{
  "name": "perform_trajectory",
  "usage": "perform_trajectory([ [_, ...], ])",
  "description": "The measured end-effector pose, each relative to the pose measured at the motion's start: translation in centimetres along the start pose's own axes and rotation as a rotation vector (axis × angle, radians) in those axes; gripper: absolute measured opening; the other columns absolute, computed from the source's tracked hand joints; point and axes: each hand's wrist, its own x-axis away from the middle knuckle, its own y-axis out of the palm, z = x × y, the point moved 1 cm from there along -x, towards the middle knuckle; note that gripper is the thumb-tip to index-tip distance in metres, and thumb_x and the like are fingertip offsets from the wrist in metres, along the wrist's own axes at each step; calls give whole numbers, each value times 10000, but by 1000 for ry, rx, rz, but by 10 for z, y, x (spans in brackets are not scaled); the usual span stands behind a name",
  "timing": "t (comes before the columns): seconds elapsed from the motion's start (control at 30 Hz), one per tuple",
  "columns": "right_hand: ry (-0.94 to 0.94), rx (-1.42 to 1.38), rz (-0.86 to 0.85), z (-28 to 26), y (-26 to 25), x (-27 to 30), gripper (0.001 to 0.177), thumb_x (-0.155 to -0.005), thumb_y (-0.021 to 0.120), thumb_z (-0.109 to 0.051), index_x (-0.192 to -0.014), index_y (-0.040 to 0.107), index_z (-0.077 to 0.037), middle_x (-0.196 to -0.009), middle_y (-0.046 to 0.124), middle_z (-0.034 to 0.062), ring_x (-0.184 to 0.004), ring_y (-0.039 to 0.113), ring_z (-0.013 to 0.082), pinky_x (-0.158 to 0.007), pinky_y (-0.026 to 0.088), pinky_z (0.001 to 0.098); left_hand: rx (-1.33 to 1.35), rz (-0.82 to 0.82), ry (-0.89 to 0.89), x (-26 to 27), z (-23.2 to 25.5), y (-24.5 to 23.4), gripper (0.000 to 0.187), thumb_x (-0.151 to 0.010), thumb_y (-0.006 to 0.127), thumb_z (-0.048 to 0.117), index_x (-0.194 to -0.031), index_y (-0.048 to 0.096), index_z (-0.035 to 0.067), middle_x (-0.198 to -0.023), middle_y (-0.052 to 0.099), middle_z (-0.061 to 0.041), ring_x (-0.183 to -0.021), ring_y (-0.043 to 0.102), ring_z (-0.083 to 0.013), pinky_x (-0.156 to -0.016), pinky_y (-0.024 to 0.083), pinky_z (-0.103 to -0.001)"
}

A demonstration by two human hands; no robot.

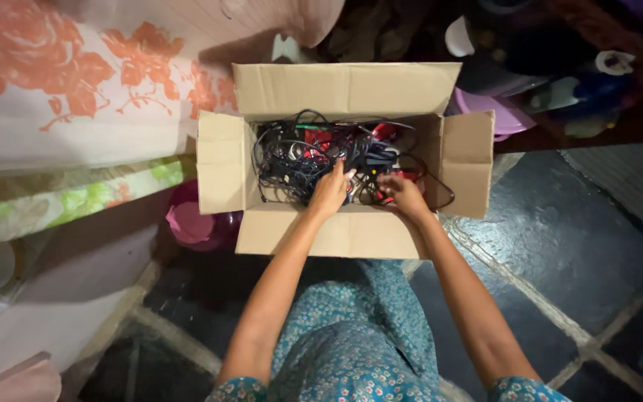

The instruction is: The person sorts through a cardboard box filled with tangled black cables and electronic accessories. They pick up individual items, untangle them, and place them on a nearby table covered with a purple cloth. The table already holds various tools and remote controls.

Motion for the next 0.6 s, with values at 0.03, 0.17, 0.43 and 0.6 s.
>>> perform_trajectory([
  [0.03,-22,162,-23,2,4,0,320,-895,617,6,-1190,725,-57,-1158,765,77,-979,705,177,-881,561,315,-4,-5,-19,-1,-4,2,495,-946,541,62,-1391,404,-107,-965,699,-311,-897,686,-475,-739,544,-549],
  [0.17,17,330,-150,7,18,-12,409,-798,683,17,-1189,737,-93,-1048,775,89,-945,710,181,-855,556,326,-1,-23,-78,-1,-13,7,445,-977,546,112,-1359,442,-93,-944,692,-319,-891,679,-484,-711,533,-553],
  [0.43,-74,197,-132,0,22,-18,560,-725,641,67,-1249,723,-113,-1104,782,69,-1000,722,220,-887,579,362,79,24,-116,5,-36,1,399,-1060,537,219,-1317,493,-83,-964,704,-301,-894,683,-471,-698,533,-539],
  [0.6,-177,284,-295,2,30,-25,605,-765,789,-32,-1336,602,-106,-1108,723,119,-992,698,269,-868,555,399,66,16,-49,8,-52,11,501,-1039,525,199,-1424,418,-104,-970,686,-311,-874,695,-464,-694,537,-532],
])
